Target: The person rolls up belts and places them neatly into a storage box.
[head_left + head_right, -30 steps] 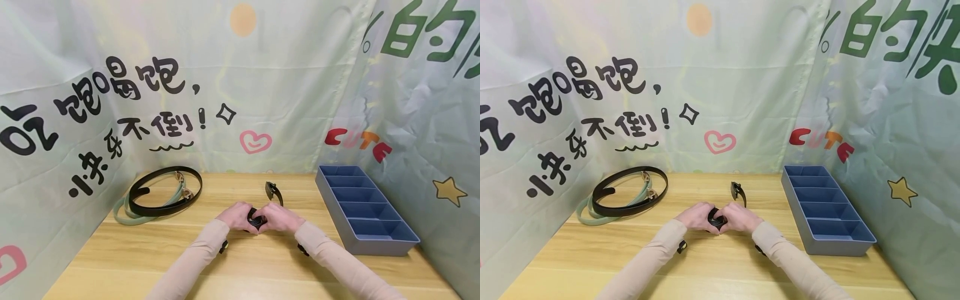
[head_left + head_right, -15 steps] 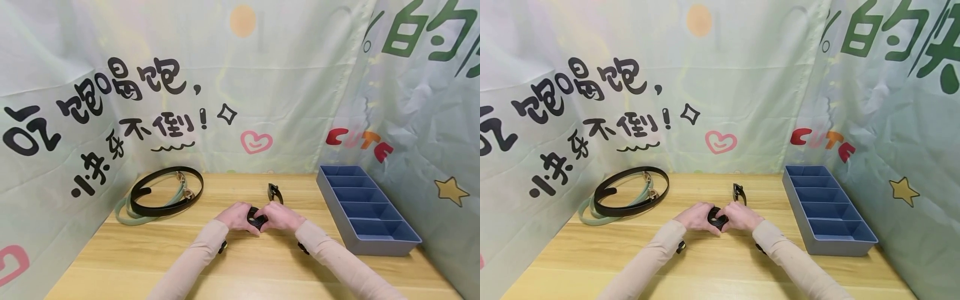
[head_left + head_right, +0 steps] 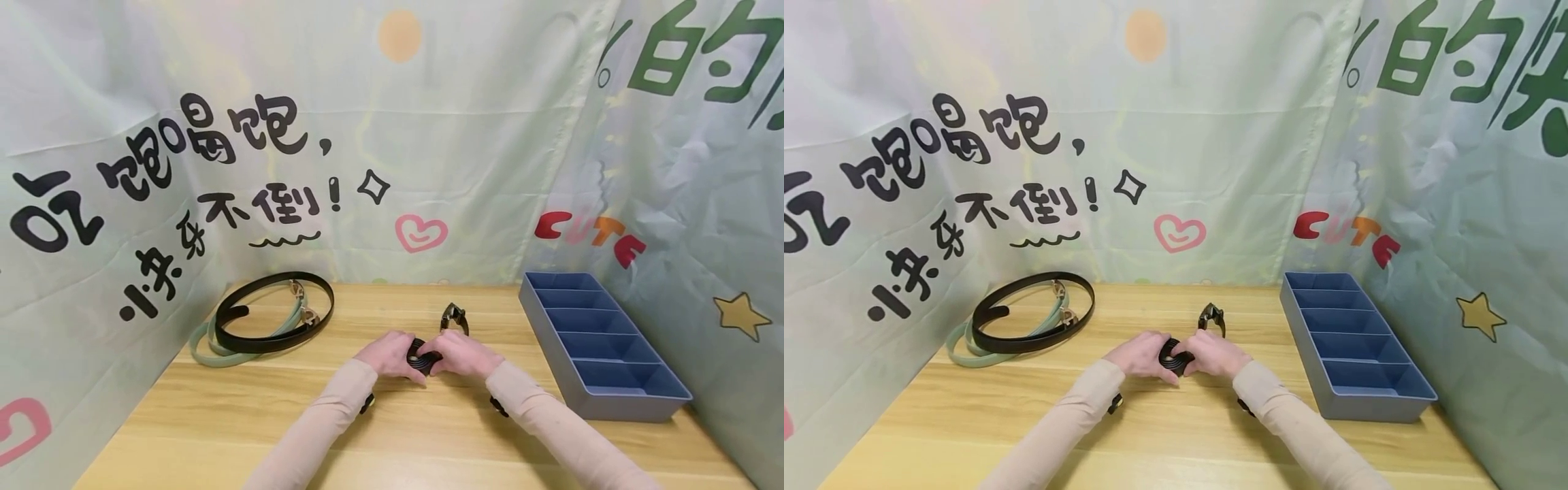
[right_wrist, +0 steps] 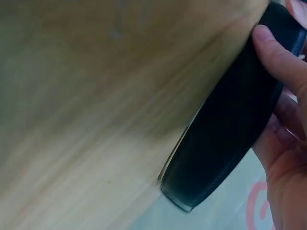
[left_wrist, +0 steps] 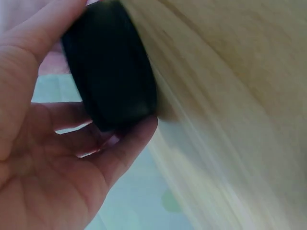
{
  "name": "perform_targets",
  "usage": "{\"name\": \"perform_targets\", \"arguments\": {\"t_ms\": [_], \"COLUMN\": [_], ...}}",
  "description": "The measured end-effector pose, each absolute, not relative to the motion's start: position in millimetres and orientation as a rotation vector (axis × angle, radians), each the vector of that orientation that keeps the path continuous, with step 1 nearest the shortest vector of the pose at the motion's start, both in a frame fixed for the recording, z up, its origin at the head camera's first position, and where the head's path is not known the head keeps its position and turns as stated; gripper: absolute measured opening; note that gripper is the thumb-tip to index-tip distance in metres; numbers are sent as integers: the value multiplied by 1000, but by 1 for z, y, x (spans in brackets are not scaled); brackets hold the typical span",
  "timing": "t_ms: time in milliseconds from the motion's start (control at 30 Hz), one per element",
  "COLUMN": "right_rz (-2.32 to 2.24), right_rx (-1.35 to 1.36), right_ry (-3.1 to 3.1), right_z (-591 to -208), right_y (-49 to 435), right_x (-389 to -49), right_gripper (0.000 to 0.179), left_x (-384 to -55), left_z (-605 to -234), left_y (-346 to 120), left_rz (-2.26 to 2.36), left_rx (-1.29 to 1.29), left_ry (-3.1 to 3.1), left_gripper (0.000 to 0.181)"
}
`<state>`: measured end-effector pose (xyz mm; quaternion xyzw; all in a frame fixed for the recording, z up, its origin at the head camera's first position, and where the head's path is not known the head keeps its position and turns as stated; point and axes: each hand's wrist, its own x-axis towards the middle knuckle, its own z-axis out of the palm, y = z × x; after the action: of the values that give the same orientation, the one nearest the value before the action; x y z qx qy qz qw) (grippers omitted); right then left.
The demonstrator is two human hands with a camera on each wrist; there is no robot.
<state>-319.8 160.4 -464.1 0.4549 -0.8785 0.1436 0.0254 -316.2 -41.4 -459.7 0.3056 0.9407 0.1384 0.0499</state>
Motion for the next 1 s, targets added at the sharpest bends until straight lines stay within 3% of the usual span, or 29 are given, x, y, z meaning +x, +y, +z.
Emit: {"name": "perform_targets", "arguments": {"t_ms": [267,633,867,1000], "right_rz": [294,388,365,332], "right_rx": [1397,1340,1407,1381], "right_ry": [-2727,-2702,-2768,-2738], "right_z": [-463,-466,-465,-464], "right_y": [163,162,172,170], "right_x": [-320,-319,-323,-321], "right_gripper": [51,32,48,44], "left_x": [-319,-318,-323,-322], "left_z": [-460,-458,-460,-461], "left_y": [-41,-37,-39,-37], "left_rz": [416,410,454,412], "left_rx": [919,878,906,900], "left_ry": [2859,2890,2840,2842], "left_gripper": [55,62,56,58]}}
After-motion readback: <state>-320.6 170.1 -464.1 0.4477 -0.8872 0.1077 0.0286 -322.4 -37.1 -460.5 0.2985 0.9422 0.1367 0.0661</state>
